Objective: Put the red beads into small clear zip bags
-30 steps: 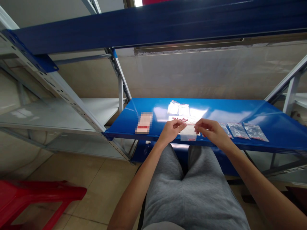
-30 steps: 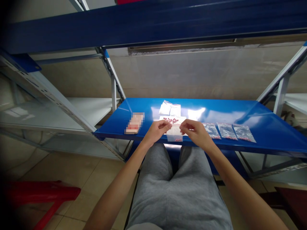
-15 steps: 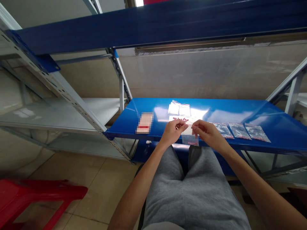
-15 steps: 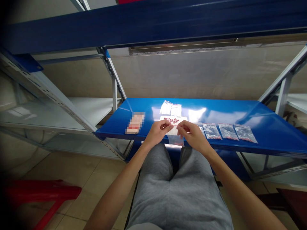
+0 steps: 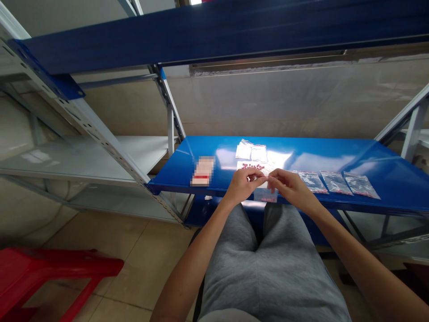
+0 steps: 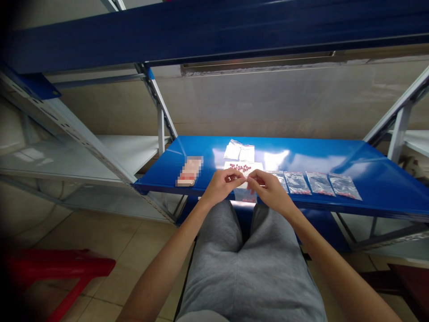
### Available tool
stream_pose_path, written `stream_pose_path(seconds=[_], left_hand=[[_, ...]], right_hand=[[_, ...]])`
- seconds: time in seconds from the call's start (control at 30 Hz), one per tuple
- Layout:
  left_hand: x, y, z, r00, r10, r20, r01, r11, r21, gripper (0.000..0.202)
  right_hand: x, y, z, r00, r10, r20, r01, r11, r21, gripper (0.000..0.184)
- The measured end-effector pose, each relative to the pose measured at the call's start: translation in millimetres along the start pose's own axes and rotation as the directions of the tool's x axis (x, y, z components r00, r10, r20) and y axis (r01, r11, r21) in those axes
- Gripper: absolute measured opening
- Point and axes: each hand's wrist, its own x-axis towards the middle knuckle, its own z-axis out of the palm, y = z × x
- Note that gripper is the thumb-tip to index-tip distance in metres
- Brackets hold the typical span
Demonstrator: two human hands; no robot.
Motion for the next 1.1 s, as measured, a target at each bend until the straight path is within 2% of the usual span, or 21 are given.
stream_pose_path(seconds=[0.13,0.3,0.37,0.5,0.63,0.73,0.87,1.0,1.1], left_hand=[[0.6,-0.5,-3.5,1.0,-0.011,0.006,0.011,1.0,0.028,0.026],[1.3,-2.7,-12.9,0.986,-0.059,0.154,0.072,0.994,-0.08,0.022],[0.8,-2.6,-14.9,0.981,-0.064,0.182,0.083,0.992,-0.098,0.019],[-0.4,0.1,-14.1,0.985,-0.071,0.155,0.078,0.996,-0.039,0.014],[0.0,2.7,-12.6,0.989,-0.091,0.114,0.09,0.996,0.012,0.011],[0.7,1.9,-10.4,0.987,-0.099,0.125,0.101,0.995,-0.007,0.017],[0.2,-3.1,1.5,0.981,-0.123,0.152,0.142,0.982,-0.121,0.036],[-1.8,-5.3,27.6,0.971,-0.14,0.196,0.19,0.946,-0.264,0.029],[-1.7,0.0,53.6,0.966,-0.165,0.201,0.23,0.904,-0.36,0.029]], right_hand=[[-1.3,-1.5,0.8,1.0,-0.018,0.02,0.018,1.0,-0.006,0.036],[-3.9,-5.3,-1.6,0.996,-0.047,0.07,0.047,0.999,-0.002,0.027],[-4.7,-6.7,-3.5,0.996,-0.039,0.081,0.041,0.999,-0.021,0.025],[-3.8,-7.1,-7.7,0.997,-0.003,0.077,0.004,1.0,-0.013,0.024],[-1.6,-3.4,-14.3,0.985,0.101,0.137,-0.11,0.992,0.061,0.024],[-1.5,-0.5,-20.9,0.988,0.131,0.086,-0.138,0.987,0.077,0.025],[-6.9,1.0,-30.2,0.987,0.155,-0.036,-0.151,0.984,0.096,0.03],[-25.7,7.3,-37.0,0.967,0.194,-0.162,-0.163,0.968,0.189,0.034],[-50.3,23.3,-42.0,0.953,0.234,-0.191,-0.172,0.94,0.294,0.045]])
